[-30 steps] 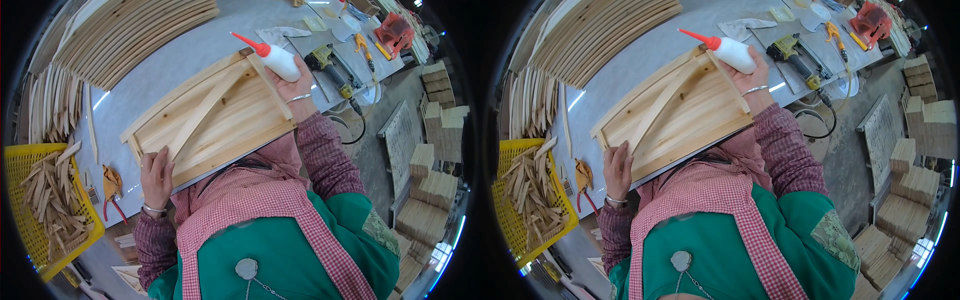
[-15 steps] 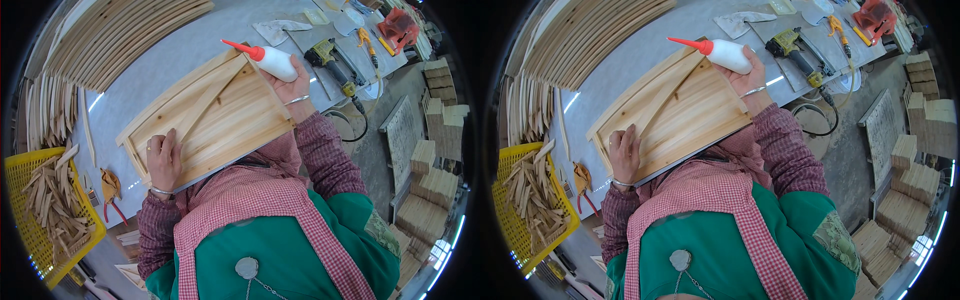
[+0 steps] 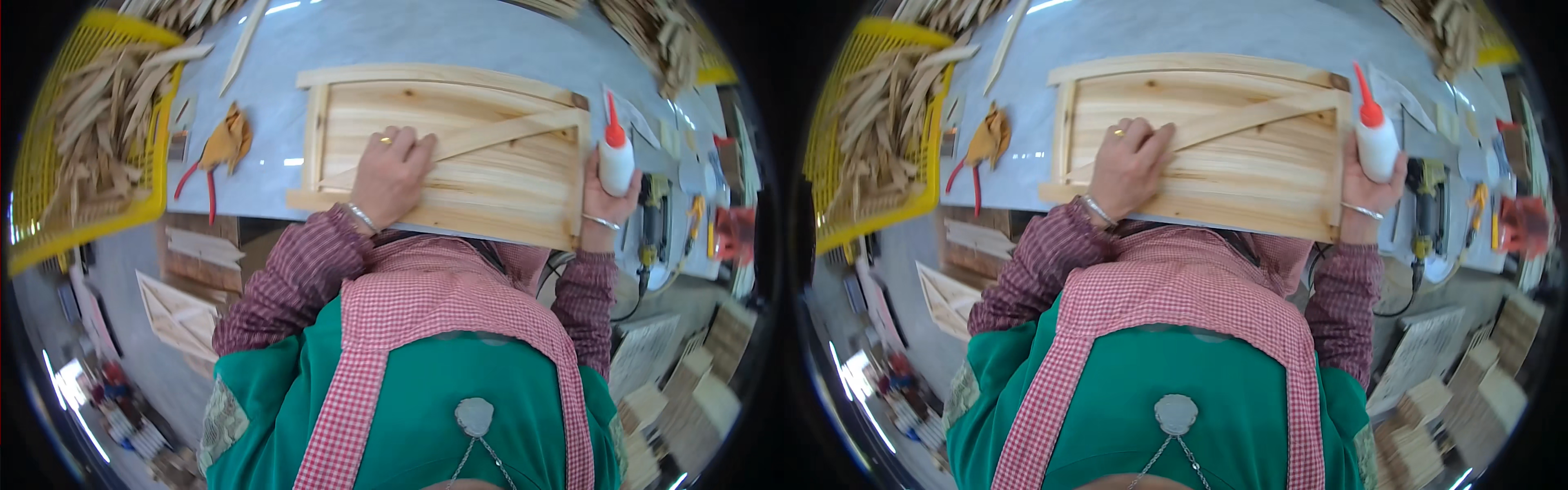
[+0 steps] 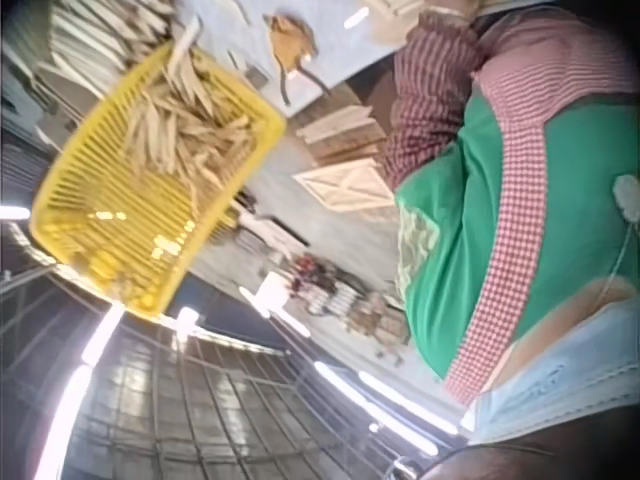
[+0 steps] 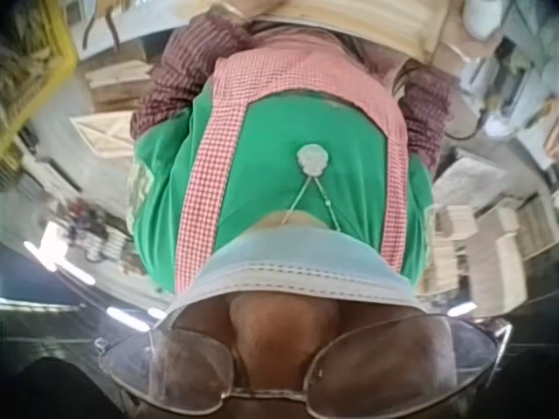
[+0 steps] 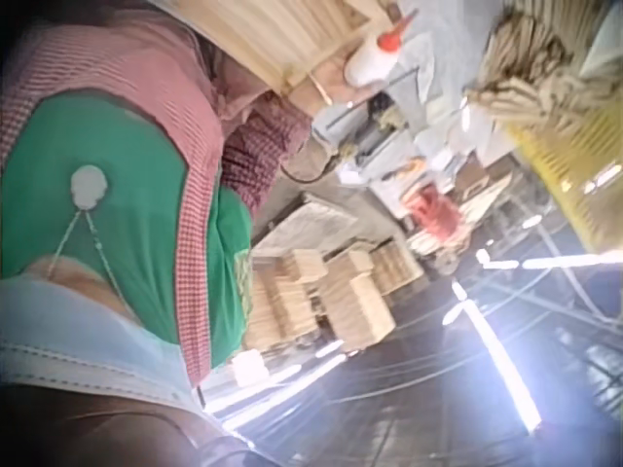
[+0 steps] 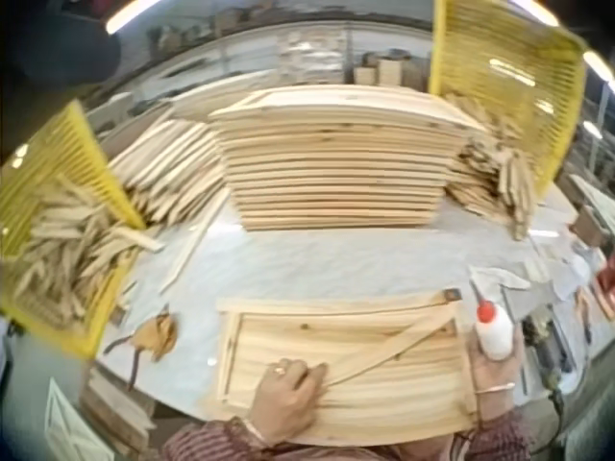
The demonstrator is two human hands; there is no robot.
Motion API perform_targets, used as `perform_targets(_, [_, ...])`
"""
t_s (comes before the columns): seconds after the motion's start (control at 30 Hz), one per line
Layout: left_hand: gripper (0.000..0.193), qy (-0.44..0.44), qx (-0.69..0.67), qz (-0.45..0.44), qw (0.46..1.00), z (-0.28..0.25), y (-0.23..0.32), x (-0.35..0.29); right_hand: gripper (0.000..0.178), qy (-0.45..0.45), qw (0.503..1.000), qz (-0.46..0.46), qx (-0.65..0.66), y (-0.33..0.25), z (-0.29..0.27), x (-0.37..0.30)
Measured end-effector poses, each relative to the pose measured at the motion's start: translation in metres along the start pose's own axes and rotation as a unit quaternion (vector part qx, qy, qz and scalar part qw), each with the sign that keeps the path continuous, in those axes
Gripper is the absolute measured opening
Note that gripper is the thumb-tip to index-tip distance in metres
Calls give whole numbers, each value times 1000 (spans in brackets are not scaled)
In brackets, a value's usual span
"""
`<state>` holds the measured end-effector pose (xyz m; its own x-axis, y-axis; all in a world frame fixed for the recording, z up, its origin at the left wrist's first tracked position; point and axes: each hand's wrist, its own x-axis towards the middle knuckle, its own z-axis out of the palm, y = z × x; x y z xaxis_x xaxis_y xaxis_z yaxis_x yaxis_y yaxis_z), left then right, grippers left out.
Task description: Applying glue and nailing wooden slats to assemble a decorative panel.
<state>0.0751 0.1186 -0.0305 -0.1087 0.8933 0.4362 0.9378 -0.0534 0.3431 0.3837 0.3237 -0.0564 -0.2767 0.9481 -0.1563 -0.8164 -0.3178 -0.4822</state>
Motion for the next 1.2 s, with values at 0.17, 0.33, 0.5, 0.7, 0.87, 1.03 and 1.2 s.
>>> perform_targets(0.17, [27, 19, -20, -12, 1000, 7, 2, -11, 55, -77, 996, 23, 42, 3, 0, 1])
perform_targets(0.33, [27, 13, -59, -30, 998, 8, 0, -14, 55, -74, 996, 16, 37, 3, 3, 2])
perform_targets(0.5, [29, 5, -147, -63, 987, 9, -9, -16, 57, -58, 998, 10, 17, 7, 5, 5])
perform_targets(0.7, [35, 21, -219, -75, 973, 12, -11, -15, 61, -18, 1000, -8, -5, -2, -5, 7])
perform_targets(0.87, [38, 10, -356, -149, 923, -2, -21, -17, 60, -26, 1000, 4, -10, -6, -12, 12])
perform_targets(1.03, [34, 37, -383, -168, 908, -28, -41, -17, 59, -9, 1000, -13, -26, -3, -10, 8])
perform_targets(1.2, [28, 98, -262, -184, 942, -78, -105, -13, 57, -16, 999, -10, -27, -3, -6, 4])
